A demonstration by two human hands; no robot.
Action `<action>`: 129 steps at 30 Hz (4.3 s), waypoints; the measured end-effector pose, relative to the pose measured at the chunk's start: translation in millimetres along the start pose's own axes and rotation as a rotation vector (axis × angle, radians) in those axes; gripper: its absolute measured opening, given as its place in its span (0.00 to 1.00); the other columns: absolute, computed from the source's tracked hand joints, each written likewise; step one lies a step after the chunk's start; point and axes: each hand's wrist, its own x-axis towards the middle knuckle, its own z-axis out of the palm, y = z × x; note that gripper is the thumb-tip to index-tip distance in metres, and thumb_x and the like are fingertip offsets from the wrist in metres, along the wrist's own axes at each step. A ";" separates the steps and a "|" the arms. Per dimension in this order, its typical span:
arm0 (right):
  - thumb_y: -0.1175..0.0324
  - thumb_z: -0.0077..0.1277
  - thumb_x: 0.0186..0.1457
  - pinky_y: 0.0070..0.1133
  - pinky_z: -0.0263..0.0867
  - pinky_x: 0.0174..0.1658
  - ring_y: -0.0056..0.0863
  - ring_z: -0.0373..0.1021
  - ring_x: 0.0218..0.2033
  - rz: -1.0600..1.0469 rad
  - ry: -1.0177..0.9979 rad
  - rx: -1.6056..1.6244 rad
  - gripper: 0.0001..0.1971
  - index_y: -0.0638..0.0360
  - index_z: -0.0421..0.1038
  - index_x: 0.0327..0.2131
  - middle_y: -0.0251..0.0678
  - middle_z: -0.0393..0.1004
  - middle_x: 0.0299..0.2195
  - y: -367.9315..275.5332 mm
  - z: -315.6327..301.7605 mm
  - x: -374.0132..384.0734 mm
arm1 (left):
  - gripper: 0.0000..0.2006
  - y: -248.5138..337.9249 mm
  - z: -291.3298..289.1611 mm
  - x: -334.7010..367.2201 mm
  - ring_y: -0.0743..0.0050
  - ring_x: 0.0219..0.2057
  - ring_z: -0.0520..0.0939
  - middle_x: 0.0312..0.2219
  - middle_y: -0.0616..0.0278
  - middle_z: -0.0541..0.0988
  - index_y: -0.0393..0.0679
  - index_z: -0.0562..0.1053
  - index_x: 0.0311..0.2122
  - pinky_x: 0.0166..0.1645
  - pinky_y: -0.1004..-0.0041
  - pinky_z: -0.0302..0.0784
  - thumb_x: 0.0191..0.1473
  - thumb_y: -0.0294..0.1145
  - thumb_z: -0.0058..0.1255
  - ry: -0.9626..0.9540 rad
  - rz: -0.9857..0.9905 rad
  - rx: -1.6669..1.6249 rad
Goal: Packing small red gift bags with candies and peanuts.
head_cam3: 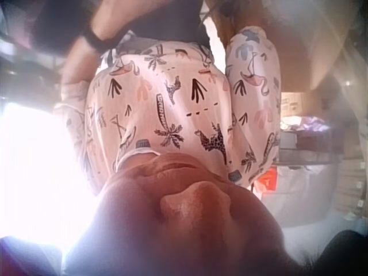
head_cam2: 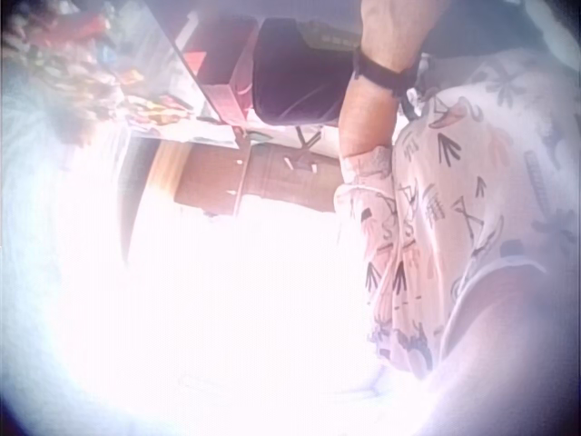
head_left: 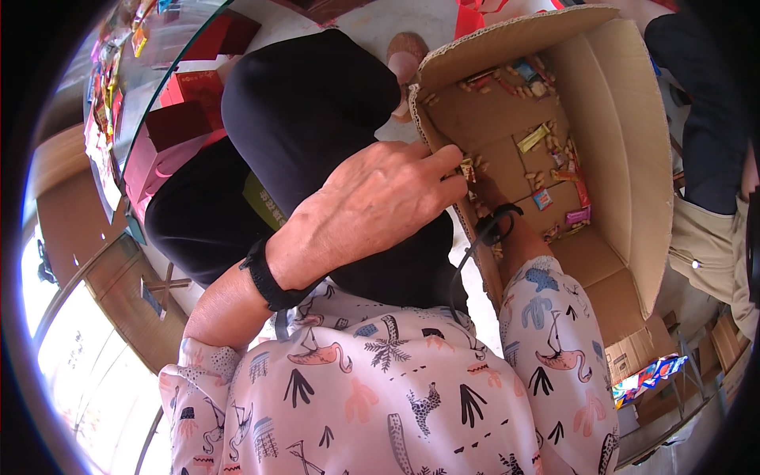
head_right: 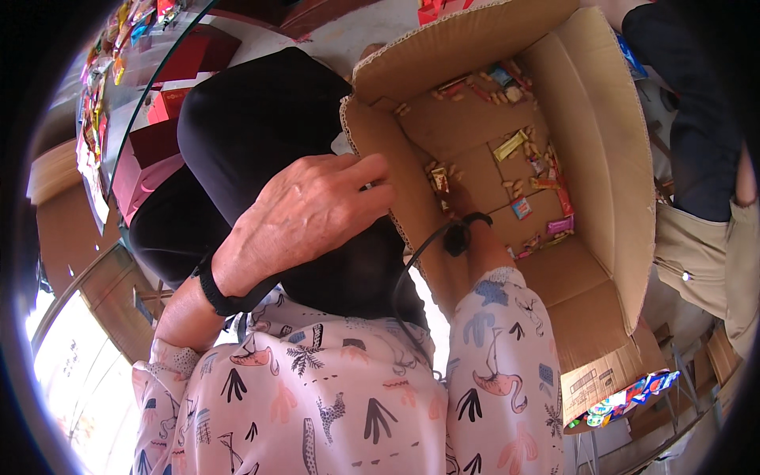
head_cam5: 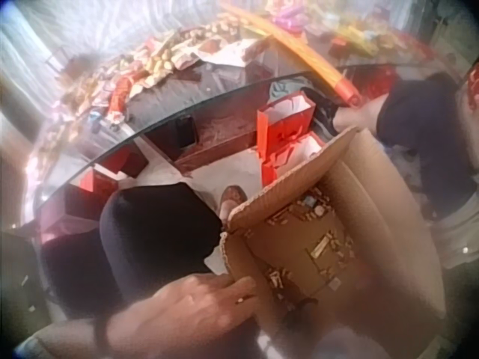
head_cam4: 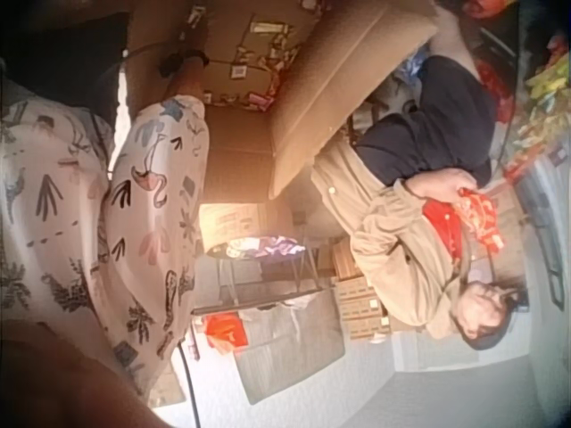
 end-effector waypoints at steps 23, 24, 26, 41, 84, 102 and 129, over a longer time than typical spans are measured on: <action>0.53 0.57 0.51 0.31 0.71 0.38 0.39 0.75 0.41 0.008 0.018 0.103 0.30 0.69 0.68 0.50 0.48 0.77 0.42 18.0 1.3 27.2 | 0.06 -2.2 3.5 -1.9 0.64 0.25 0.77 0.27 0.60 0.68 0.42 0.66 0.26 0.28 0.67 0.74 0.46 0.26 0.53 0.041 0.041 -0.006; 0.53 0.57 0.51 0.31 0.71 0.38 0.39 0.75 0.41 0.008 0.018 0.103 0.30 0.69 0.68 0.50 0.48 0.77 0.42 17.8 -0.5 26.6 | 0.06 -1.9 3.6 -1.8 0.64 0.25 0.77 0.27 0.60 0.68 0.42 0.66 0.26 0.28 0.67 0.74 0.46 0.26 0.53 0.051 0.040 -0.006; 0.55 0.56 0.52 0.31 0.71 0.37 0.37 0.75 0.40 -0.452 0.011 -0.444 0.27 0.68 0.69 0.49 0.47 0.77 0.41 15.2 -4.5 22.8 | 0.06 -1.3 3.6 -1.8 0.63 0.25 0.77 0.27 0.60 0.68 0.42 0.66 0.26 0.28 0.67 0.74 0.46 0.26 0.53 0.043 0.031 0.002; 0.57 0.49 0.63 0.29 0.71 0.39 0.24 0.71 0.37 -0.185 0.088 0.909 0.17 0.51 0.66 0.51 0.28 0.72 0.39 -116.5 -82.3 -136.0 | 0.02 0.8 2.0 -2.8 0.63 0.27 0.80 0.27 0.61 0.71 0.43 0.70 0.26 0.30 0.68 0.77 0.46 0.26 0.52 0.073 0.059 0.069; 0.62 0.46 0.62 0.20 0.67 0.30 0.24 0.71 0.25 -0.644 0.577 0.637 0.11 0.59 0.73 0.37 0.33 0.75 0.26 -266.3 -140.4 -177.5 | 0.03 -6.1 12.2 -15.8 0.69 0.28 0.82 0.29 0.64 0.74 0.47 0.74 0.28 0.30 0.71 0.77 0.47 0.27 0.50 0.116 0.124 0.172; 0.64 0.62 0.45 0.31 0.70 0.43 0.39 0.73 0.40 -0.203 0.436 -0.267 0.24 0.58 0.71 0.47 0.44 0.76 0.38 -36.8 -39.7 -11.2 | 0.05 -0.7 -2.8 -7.7 0.62 0.26 0.78 0.26 0.59 0.69 0.43 0.66 0.26 0.30 0.66 0.74 0.46 0.25 0.51 0.003 0.023 0.002; 0.73 0.40 0.57 0.38 0.70 0.45 0.49 0.72 0.42 -0.261 0.259 -0.881 0.29 0.34 0.56 0.61 0.49 0.67 0.47 -104.4 4.5 -35.5 | 0.07 -3.0 -8.1 1.6 0.69 0.26 0.76 0.27 0.62 0.66 0.44 0.67 0.27 0.30 0.70 0.75 0.41 0.24 0.52 -0.088 0.046 0.008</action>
